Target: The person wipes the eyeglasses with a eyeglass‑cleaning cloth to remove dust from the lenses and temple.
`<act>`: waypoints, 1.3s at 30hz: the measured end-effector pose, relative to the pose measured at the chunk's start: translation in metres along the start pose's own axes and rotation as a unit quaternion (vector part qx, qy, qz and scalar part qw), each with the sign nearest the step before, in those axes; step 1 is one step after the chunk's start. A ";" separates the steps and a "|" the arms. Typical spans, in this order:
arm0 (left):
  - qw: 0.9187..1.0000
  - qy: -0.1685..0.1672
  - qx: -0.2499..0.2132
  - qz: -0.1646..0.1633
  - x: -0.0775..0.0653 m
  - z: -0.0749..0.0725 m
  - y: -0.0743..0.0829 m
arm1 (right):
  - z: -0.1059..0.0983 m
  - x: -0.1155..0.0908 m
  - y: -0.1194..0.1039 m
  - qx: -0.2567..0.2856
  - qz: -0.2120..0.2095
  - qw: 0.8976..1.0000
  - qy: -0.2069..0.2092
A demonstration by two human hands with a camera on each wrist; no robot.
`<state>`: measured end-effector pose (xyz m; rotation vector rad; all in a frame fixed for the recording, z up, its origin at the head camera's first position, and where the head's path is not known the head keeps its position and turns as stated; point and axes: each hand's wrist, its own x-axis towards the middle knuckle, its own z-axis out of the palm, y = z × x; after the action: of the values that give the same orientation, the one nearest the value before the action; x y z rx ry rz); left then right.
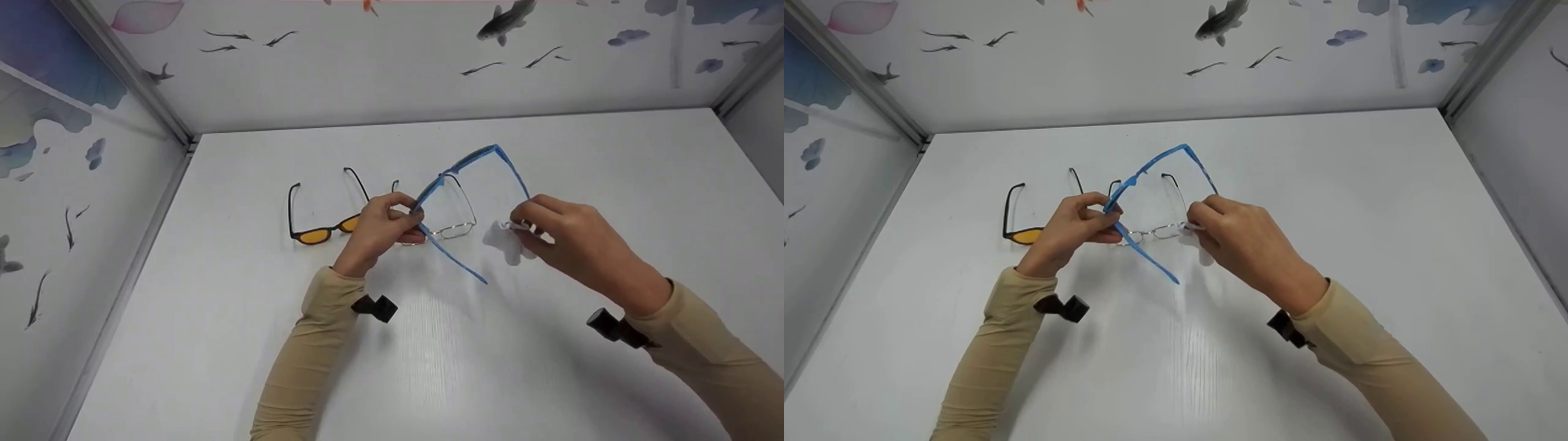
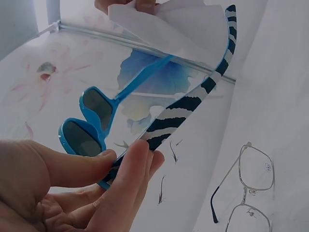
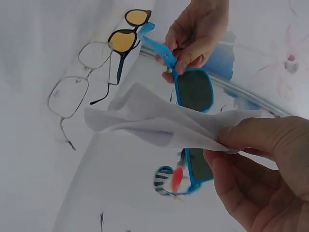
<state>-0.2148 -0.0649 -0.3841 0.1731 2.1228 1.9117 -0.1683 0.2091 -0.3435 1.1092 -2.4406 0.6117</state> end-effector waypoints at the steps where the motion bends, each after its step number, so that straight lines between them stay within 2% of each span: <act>1: 1.000 -0.001 -0.001 0.001 0.000 0.001 0.000 | 0.002 0.000 -0.003 0.009 0.001 1.000 -0.003; 10: 1.000 0.006 -0.018 -0.010 -0.002 0.009 0.005 | 0.032 -0.009 -0.016 0.078 0.039 0.994 -0.065; 15: 0.999 0.014 -0.033 -0.008 -0.002 0.010 0.005 | 0.041 -0.011 -0.012 0.154 0.058 0.983 -0.077; 19: 0.999 0.009 -0.044 0.003 -0.003 0.013 0.004 | 0.049 -0.008 -0.011 0.188 0.082 0.976 -0.077; 27: 0.999 0.004 -0.039 0.012 -0.001 0.022 0.003 | 0.063 0.005 -0.011 0.252 0.130 0.959 -0.026; 35: 1.000 0.001 0.014 0.012 0.002 0.035 0.001 | 0.075 0.015 -0.008 0.274 0.158 0.948 0.041; 39: 0.999 0.000 0.036 0.001 0.003 0.040 0.003 | 0.079 0.018 -0.006 0.279 0.175 0.941 0.073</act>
<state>-0.2067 -0.0257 -0.3845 0.1892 2.1926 1.8376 -0.1876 0.1525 -0.3981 0.7635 -2.4074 1.5130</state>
